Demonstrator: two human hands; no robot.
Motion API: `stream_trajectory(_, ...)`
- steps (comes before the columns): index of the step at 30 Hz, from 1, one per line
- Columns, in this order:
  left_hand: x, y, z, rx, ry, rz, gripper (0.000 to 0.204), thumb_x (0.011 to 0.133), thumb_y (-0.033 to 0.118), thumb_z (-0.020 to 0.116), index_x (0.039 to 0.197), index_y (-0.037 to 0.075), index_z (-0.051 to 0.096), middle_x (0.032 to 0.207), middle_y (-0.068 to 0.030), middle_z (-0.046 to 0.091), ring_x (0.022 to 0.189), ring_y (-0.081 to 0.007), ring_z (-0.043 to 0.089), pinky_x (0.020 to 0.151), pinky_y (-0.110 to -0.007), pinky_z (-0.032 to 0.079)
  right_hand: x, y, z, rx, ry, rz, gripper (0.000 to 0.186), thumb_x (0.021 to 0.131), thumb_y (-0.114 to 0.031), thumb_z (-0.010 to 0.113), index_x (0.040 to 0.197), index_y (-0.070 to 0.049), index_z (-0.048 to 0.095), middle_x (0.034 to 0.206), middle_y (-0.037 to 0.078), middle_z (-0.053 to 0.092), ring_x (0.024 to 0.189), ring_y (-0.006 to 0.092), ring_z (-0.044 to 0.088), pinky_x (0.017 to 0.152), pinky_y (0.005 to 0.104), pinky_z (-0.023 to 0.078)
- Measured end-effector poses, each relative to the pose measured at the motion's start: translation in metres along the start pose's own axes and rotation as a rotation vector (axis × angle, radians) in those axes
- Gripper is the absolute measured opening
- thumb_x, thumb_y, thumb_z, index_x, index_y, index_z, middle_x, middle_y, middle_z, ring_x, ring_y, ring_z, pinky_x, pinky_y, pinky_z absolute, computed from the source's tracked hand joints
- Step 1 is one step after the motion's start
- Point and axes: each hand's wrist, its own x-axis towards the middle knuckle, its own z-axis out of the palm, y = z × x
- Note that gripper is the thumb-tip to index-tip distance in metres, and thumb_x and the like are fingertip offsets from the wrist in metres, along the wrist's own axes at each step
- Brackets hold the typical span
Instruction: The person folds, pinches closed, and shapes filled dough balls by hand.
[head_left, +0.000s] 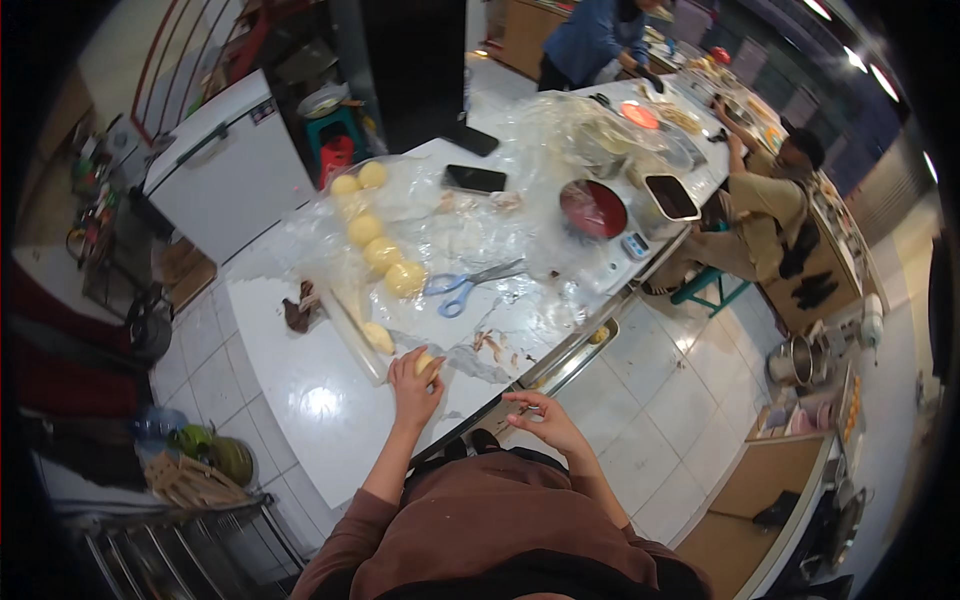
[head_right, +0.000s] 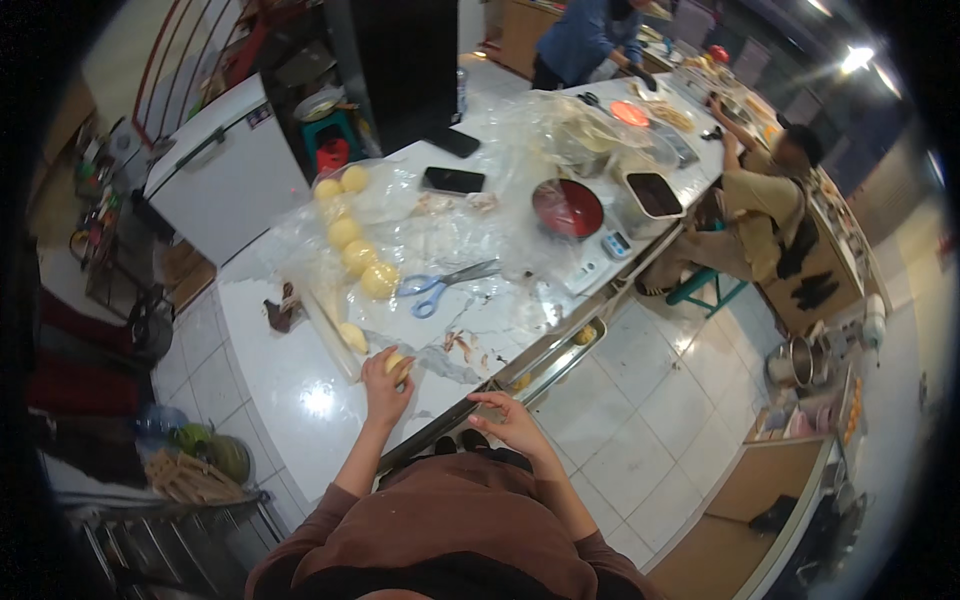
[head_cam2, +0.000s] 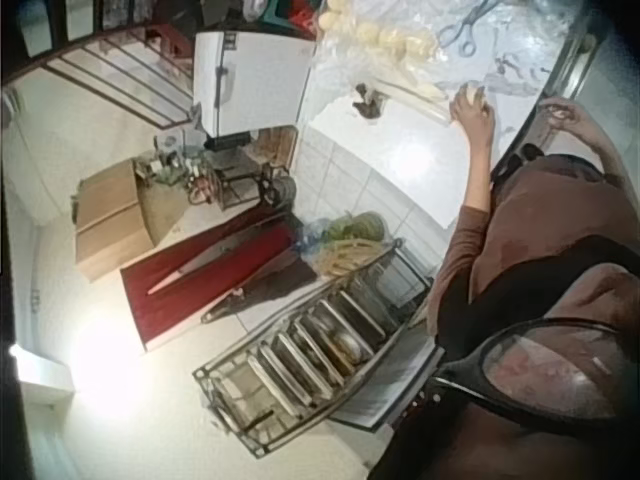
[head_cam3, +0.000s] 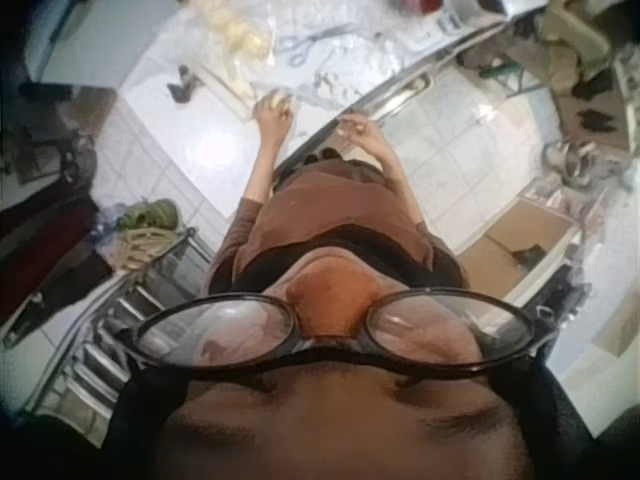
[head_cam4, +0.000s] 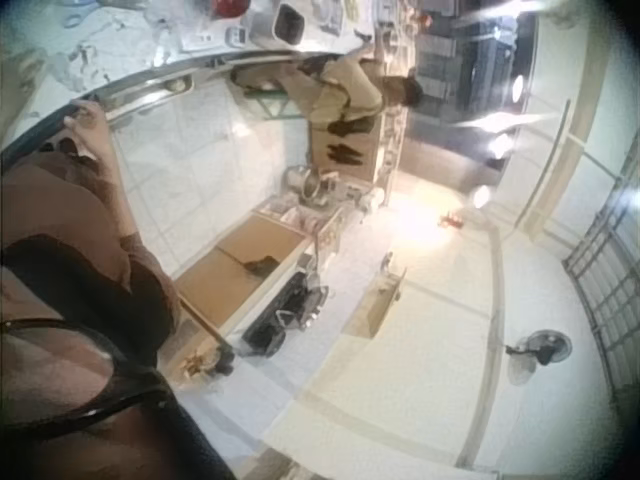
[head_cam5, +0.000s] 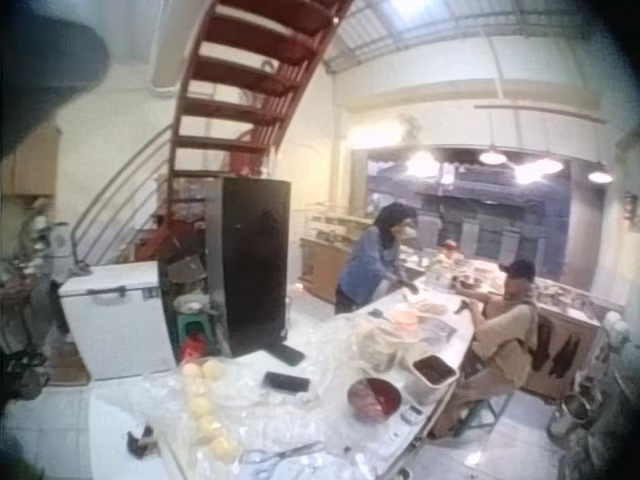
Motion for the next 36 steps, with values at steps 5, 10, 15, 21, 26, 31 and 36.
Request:
stream_trajectory(5, 0.006, -0.008, 0.012, -0.14, 0.167, -0.116, 0.027, 0.058, 0.006, 0.062, 0.085, 0.009, 0.057, 0.095, -0.0099, 0.049, 0.09, -0.0273, 0.046, 0.077, -0.035, 0.038, 0.03, -0.014, 0.008, 0.001, -0.07, -0.038, 0.034, 0.069, -0.024, 0.064, 0.099, -0.009, 0.056, 0.093, 0.003, 0.052, 0.085, 0.0136, 0.043, 0.076, 0.0272, 0.033)
stream_trajectory(10, 0.004, -0.011, 0.022, -0.238, 0.193, -0.137, 0.024, 0.059, 0.008, 0.061, 0.082, 0.007, 0.056, 0.088, -0.0089, 0.052, 0.085, -0.0263, 0.048, 0.075, -0.035, 0.039, 0.057, -0.026, 0.02, -0.082, -0.148, -0.151, 0.033, 0.068, -0.023, 0.063, 0.098, -0.009, 0.056, 0.092, 0.003, 0.054, 0.086, 0.0148, 0.045, 0.077, 0.0303, 0.034)
stream_trajectory(15, 0.0, -0.014, 0.02, -0.224, 0.174, -0.095, 0.025, 0.058, 0.006, 0.062, 0.082, 0.006, 0.056, 0.089, -0.01, 0.052, 0.084, -0.0272, 0.049, 0.073, -0.034, 0.041, 0.096, -0.046, 0.028, -0.286, -0.025, -0.349, 0.034, 0.067, -0.017, 0.064, 0.099, -0.008, 0.056, 0.09, 0.005, 0.056, 0.081, 0.015, 0.049, 0.073, 0.0279, 0.038)
stream_trajectory(21, 0.003, -0.009, 0.019, -0.207, 0.201, -0.068, 0.03, 0.058, 0.008, 0.063, 0.087, 0.007, 0.055, 0.092, -0.0101, 0.051, 0.084, -0.027, 0.049, 0.074, -0.034, 0.041, 0.186, -0.039, 0.035, -0.585, 0.22, -0.559, 0.026, 0.063, -0.01, 0.061, 0.089, -0.007, 0.058, 0.084, 0.011, 0.056, 0.077, 0.0247, 0.052, 0.068, 0.0332, 0.04)
stream_trajectory(26, -0.001, -0.011, 0.016, -0.217, 0.181, -0.106, 0.03, 0.059, 0.008, 0.063, 0.087, 0.008, 0.054, 0.093, -0.0105, 0.05, 0.086, -0.0267, 0.048, 0.075, -0.034, 0.04, 0.219, -0.02, 0.024, -1.13, 0.109, -0.463, 0.017, 0.059, -0.007, 0.057, 0.076, -0.007, 0.06, 0.079, 0.012, 0.056, 0.077, 0.0276, 0.053, 0.067, 0.0362, 0.043)
stream_trajectory(31, -0.002, -0.014, 0.02, -0.216, 0.219, -0.057, 0.029, 0.058, 0.009, 0.064, 0.085, 0.007, 0.054, 0.091, -0.0106, 0.05, 0.086, -0.0273, 0.047, 0.075, -0.034, 0.04, 0.225, -0.007, 0.021, -1.248, 0.084, -0.496, 0.011, 0.059, -0.007, 0.056, 0.07, -0.01, 0.06, 0.073, 0.01, 0.056, 0.077, 0.0276, 0.052, 0.066, 0.0376, 0.041)
stream_trajectory(36, -0.001, -0.011, 0.018, -0.194, 0.205, -0.09, 0.03, 0.056, 0.008, 0.064, 0.085, 0.006, 0.054, 0.092, -0.0114, 0.049, 0.086, -0.0281, 0.046, 0.076, -0.035, 0.04, 0.217, -0.015, 0.012, -1.215, -0.103, -0.535, 0.003, 0.063, -0.008, 0.056, 0.066, -0.009, 0.056, 0.074, 0.009, 0.056, 0.076, 0.0259, 0.051, 0.064, 0.038, 0.041)
